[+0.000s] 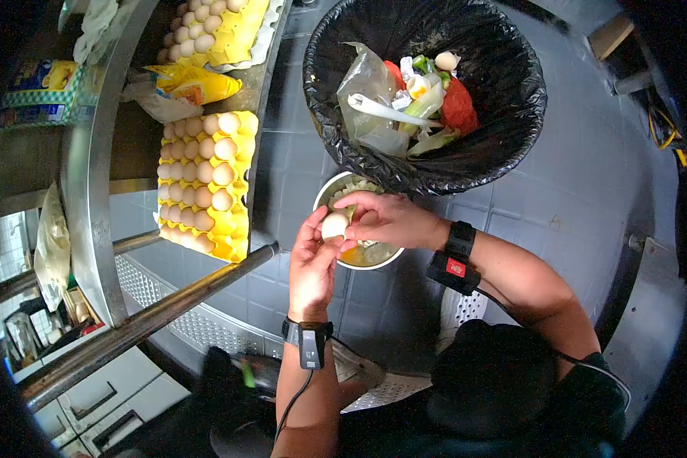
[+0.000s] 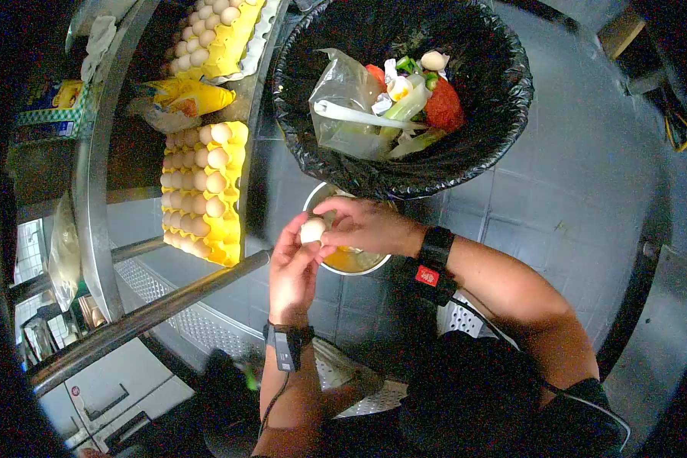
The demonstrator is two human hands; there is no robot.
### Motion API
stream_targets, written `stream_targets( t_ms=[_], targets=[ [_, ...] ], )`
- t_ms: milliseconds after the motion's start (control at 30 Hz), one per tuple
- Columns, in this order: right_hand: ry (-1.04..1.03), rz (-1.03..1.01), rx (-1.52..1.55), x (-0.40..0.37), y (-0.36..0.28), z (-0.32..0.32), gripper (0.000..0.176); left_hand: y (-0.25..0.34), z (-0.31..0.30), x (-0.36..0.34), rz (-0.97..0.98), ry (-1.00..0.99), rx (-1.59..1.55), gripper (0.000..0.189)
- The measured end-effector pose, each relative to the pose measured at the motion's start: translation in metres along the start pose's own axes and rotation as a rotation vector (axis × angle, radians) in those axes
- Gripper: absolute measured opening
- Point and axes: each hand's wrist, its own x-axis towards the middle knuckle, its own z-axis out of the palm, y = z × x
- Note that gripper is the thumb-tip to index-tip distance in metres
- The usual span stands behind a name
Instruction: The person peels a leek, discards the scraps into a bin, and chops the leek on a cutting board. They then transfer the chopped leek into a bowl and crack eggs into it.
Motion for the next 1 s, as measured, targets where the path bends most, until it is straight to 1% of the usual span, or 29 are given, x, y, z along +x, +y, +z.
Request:
stream_targets(
  t_ms=[33,100,133,200,333,400,433,500,600,733,800,833,900,1000],
  targets=[
    [0.000,0.001,-0.001,0.000,-0.001,0.000,0.043,-0.002,0.000,0.000,0.000,0.000,-0.002,0.048],
    [0.037,-0.034,-0.078,0.001,-0.003,0.000,0.045,-0.004,0.000,0.001,0.028,0.002,0.193,0.044],
    [0.038,-0.034,-0.077,0.000,-0.003,0.000,0.045,-0.005,-0.001,0.001,0.027,0.001,0.193,0.044],
    [0.083,-0.133,-0.338,-0.001,-0.002,-0.001,0.049,-0.005,-0.004,0.001,0.030,-0.004,0.293,0.040],
    [0.082,-0.139,-0.454,-0.003,-0.006,0.002,0.049,-0.008,0.002,-0.002,0.055,-0.019,0.330,0.035],
    [0.146,-0.162,-0.512,-0.002,-0.003,0.007,0.044,-0.010,0.002,-0.003,0.103,0.034,0.461,0.031],
    [0.147,-0.163,-0.513,-0.001,-0.003,0.009,0.044,-0.010,0.003,-0.003,0.104,0.034,0.461,0.031],
    [0.191,-0.160,-0.574,0.000,-0.006,0.011,0.039,-0.009,0.005,-0.003,0.083,0.067,0.489,0.032],
    [0.187,-0.169,-0.584,-0.001,-0.006,0.011,0.039,-0.005,0.006,-0.004,0.035,0.060,0.548,0.035],
    [0.148,-0.114,-0.633,-0.005,-0.012,0.003,0.040,-0.004,0.000,-0.003,0.052,0.015,0.572,0.040],
    [0.090,-0.159,-0.614,-0.007,-0.008,-0.003,0.042,0.002,-0.001,-0.003,0.038,-0.023,0.842,0.049],
    [0.092,-0.157,-0.617,-0.006,-0.001,-0.004,0.042,0.004,-0.002,-0.003,0.039,-0.026,0.840,0.049],
    [0.077,-0.362,-0.697,-0.001,0.014,-0.006,0.045,0.005,-0.001,-0.002,0.357,-0.096,1.276,0.056],
    [0.051,-0.304,-0.665,-0.002,0.007,-0.006,0.044,0.010,0.009,-0.004,0.356,-0.098,1.340,0.060]
  ],
)
